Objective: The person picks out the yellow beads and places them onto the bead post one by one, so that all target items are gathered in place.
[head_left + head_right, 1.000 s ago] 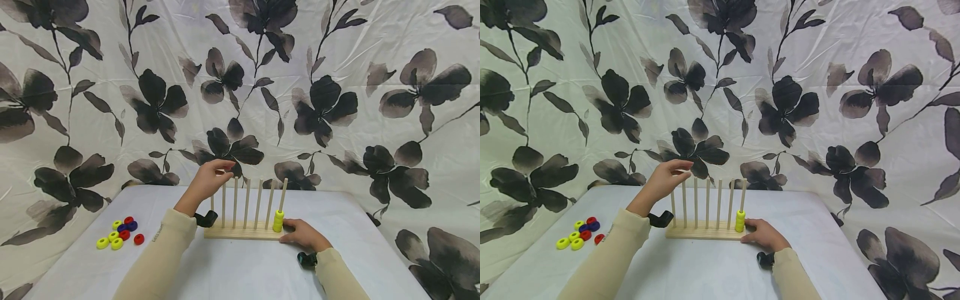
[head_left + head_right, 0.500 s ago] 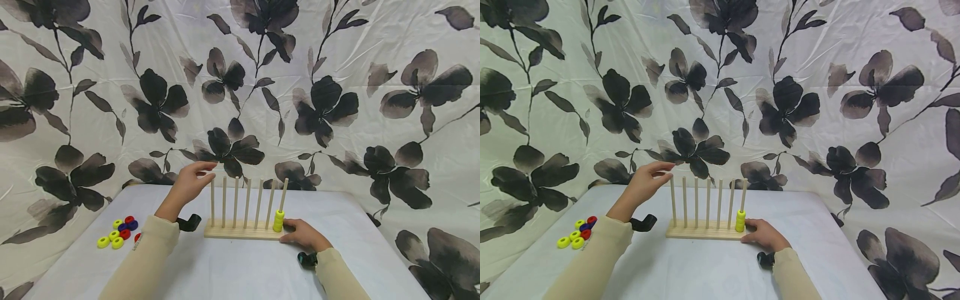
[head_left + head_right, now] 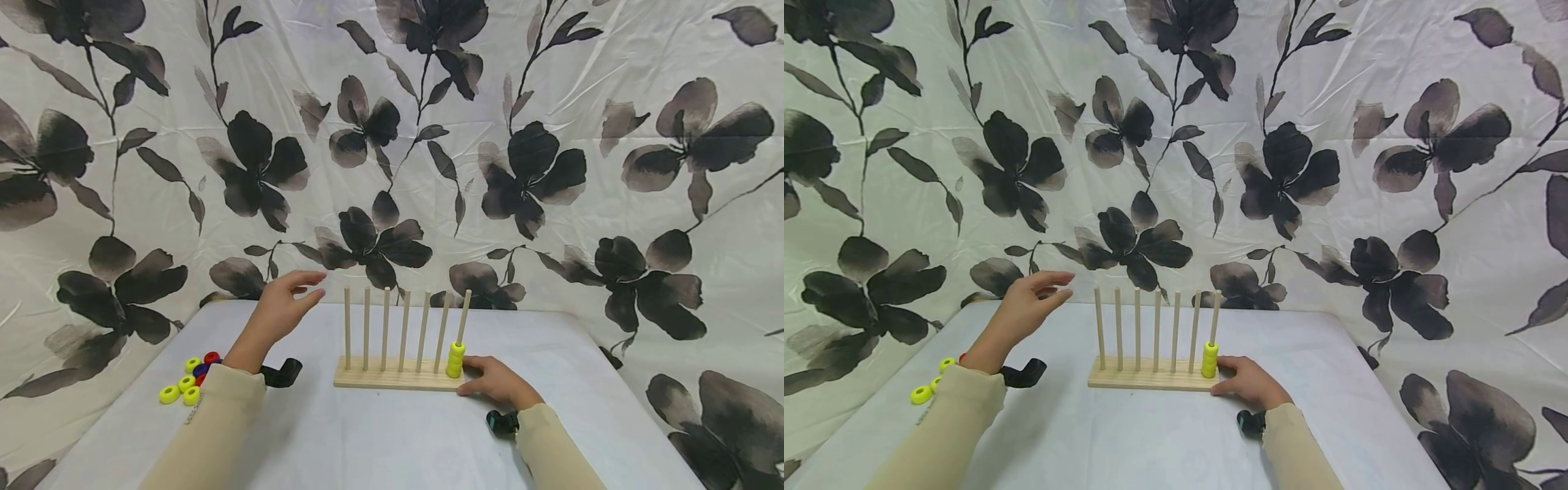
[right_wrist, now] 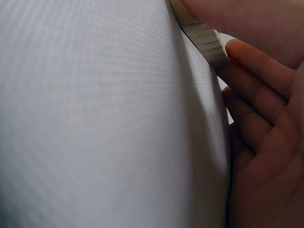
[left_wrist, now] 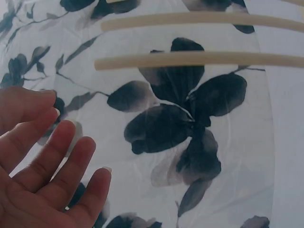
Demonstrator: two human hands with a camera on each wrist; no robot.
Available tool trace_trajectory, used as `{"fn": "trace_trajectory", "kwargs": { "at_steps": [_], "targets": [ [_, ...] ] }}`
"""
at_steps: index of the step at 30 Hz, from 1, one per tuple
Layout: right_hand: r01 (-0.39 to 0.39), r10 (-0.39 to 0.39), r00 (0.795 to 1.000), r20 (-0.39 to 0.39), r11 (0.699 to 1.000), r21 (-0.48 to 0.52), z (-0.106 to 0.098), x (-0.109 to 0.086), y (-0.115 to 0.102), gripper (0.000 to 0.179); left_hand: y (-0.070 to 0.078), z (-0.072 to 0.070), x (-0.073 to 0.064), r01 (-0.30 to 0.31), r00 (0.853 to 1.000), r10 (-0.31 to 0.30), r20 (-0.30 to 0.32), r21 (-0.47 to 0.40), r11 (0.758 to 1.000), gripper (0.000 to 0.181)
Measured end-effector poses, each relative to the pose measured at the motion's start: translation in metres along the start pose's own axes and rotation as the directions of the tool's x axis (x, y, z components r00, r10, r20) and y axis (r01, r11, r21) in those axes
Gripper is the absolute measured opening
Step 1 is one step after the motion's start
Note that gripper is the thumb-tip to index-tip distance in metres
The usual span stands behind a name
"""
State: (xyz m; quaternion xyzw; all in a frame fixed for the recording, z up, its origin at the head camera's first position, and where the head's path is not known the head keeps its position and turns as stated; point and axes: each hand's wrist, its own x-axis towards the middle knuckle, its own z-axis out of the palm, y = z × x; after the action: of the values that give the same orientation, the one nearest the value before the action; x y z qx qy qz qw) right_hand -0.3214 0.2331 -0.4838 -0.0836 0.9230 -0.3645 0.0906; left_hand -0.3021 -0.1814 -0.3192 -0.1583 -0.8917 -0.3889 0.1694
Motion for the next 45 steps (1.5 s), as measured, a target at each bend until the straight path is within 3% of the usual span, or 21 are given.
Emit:
{"fn": "trace_trajectory", "kwargs": {
  "at_steps": [6, 26, 39, 45],
  "targets": [
    [-0.004, 0.004, 1.000, -0.004, 1.000, -0.010, 0.000, 0.000, -0.002, 0.084, -0.015, -0.010, -0.010, 0.014, 1.000, -0.014, 0.003, 0.026, 1.000, 0.039],
    [0.004, -0.003, 1.000, 0.015, 1.000, -0.026, 0.000, 0.002, -0.002, 0.084, -0.066, -0.043, -0.050, 0.160, 0.985, -0.169, 0.047, 0.158, 0.975, 0.046],
    [-0.021, 0.021, 1.000, 0.005, 1.000, -0.016, 0.002, 0.001, -0.002, 0.085, -0.092, -0.050, -0.063, 0.166, 0.980, -0.188, 0.065, 0.259, 0.952, 0.047],
    [-0.021, 0.021, 1.000, 0.001, 1.000, -0.013, 0.001, -0.001, -0.004, 0.084, -0.106, -0.055, -0.071, 0.223, 0.962, -0.259, 0.087, 0.299, 0.928, 0.048]
  ]
}}
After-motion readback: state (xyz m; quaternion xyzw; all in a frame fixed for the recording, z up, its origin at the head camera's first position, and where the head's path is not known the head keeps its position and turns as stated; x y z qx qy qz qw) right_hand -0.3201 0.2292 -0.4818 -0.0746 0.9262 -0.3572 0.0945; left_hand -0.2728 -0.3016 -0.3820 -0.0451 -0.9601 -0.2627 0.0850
